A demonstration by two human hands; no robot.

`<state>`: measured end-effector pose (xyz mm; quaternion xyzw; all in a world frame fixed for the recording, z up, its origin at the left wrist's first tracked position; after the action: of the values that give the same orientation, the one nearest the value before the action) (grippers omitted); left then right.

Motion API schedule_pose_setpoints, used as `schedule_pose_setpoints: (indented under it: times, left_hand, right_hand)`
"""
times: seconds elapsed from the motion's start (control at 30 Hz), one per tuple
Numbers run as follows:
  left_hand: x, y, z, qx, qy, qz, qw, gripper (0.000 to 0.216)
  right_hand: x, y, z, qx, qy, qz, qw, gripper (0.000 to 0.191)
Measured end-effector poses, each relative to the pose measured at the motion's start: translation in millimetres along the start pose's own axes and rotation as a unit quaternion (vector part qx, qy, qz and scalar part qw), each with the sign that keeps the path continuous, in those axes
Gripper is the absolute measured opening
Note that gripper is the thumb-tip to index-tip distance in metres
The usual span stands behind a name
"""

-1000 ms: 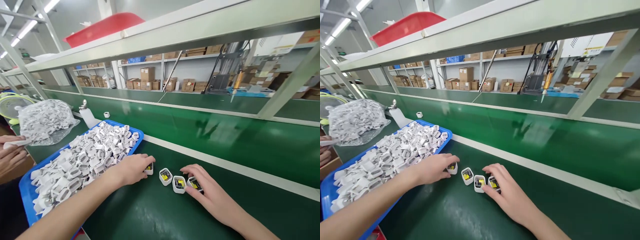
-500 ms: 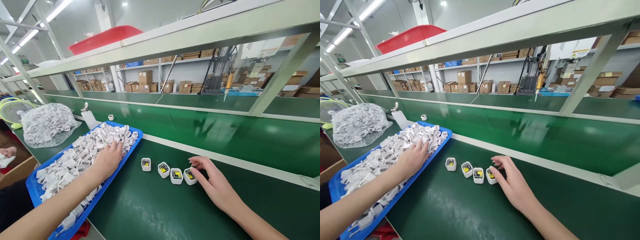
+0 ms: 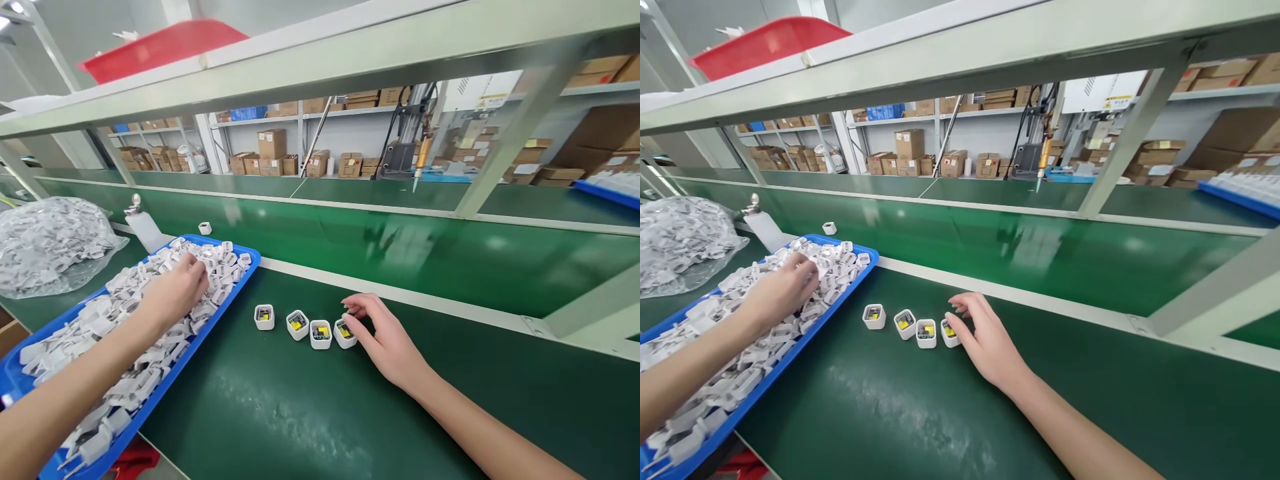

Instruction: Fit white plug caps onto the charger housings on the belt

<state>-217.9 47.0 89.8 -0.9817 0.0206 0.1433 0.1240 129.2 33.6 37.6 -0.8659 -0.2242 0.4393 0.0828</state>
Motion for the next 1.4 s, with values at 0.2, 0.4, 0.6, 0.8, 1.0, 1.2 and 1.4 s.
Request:
schedule_pose_setpoints:
  times: [0.2, 0.4, 0.6, 0.8, 1.0, 1.2, 1.4]
  left_hand:
    - [34, 3, -64, 0.138, 0.116, 0.006, 0.984, 0.038]
    - [219, 75, -82, 0.098, 0.301, 0.282, 0.906, 0.028]
    - [266, 86, -52, -0.020, 0.324, 0.291, 0.900, 0.033]
    - [233, 84, -52, -0.150, 0.517, 0.244, 0.807, 0.038]
    - [204, 65, -50, -0.048, 0.485, 0.229, 0.842, 0.036]
    - [237, 27, -38, -0.052, 0.363, 0.271, 0.890, 0.029]
    - [273, 18, -39, -0.137, 0.403, 0.308, 0.851, 0.016]
  right_hand:
    - [2, 0, -4, 0.023, -0.018, 0.006, 1.000, 0.026]
    - [0, -8, -43, 0.098, -0.035, 0.029, 0.994, 0.029]
    - [-26, 13, -52, 0.023, 0.017, 0.007, 1.000, 0.020]
    - [-46, 68, -38, -0.051, 0.058, -0.060, 0.995, 0.018]
    - [-34, 83, -8, -0.216, 0.091, -0.042, 0.971, 0.026]
    - [-22, 79, -17, -0.210, 0.135, -0.036, 0.968, 0.014]
    - [-3, 57, -58, -0.019, -0.116, 0.091, 0.989, 0.016]
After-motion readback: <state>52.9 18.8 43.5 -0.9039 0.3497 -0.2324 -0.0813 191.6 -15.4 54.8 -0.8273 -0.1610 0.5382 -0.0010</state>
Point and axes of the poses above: each hand's wrist, its own y-axis away from the middle knuckle, its own z-axis out of the palm, x = y × z, the point moved 9 cm from there along -y, towards the middle knuckle, and after that the axes turned 2 degrees about z, right-handed, at the moved point
